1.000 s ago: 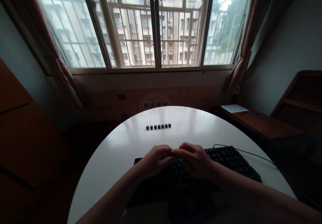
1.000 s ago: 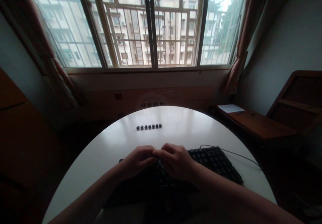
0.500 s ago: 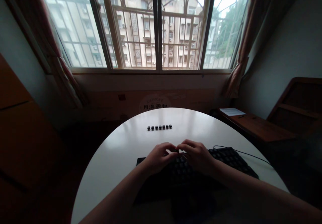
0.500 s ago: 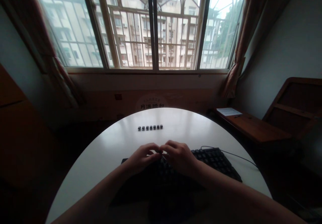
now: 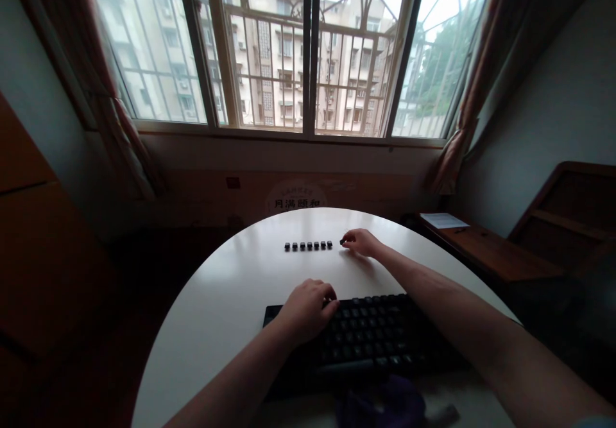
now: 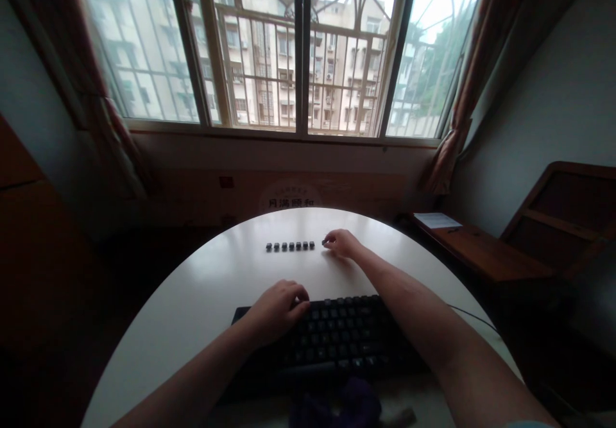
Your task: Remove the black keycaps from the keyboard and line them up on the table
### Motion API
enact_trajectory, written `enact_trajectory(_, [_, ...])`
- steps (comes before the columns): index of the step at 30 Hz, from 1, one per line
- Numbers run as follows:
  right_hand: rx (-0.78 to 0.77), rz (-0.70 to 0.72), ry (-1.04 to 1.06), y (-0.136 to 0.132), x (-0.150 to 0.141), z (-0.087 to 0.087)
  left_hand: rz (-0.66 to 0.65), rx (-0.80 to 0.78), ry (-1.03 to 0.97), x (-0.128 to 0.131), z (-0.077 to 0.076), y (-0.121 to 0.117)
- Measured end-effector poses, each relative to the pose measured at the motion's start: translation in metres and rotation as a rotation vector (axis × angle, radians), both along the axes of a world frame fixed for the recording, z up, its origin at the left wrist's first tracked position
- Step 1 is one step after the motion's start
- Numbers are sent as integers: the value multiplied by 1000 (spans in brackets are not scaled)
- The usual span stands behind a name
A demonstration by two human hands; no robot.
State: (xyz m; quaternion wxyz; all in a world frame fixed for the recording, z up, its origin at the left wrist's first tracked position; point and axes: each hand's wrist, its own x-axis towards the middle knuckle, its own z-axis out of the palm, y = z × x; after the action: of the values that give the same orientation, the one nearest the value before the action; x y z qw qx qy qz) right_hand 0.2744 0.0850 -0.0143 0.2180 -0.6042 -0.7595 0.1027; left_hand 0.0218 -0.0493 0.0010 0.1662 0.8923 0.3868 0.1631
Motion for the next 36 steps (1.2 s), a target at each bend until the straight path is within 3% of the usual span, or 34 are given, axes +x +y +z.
enact_trajectory(5, [-130, 19, -80, 31, -3, 3, -10, -1, 3, -1, -4, 3])
enact_trajectory(12, [-230, 86, -166, 47, -6, 7, -8, 4, 23, -1, -7, 6])
enact_trajectory(36, [-174, 12, -323, 41, -16, 13, -15, 7, 48, 0, -2, 2])
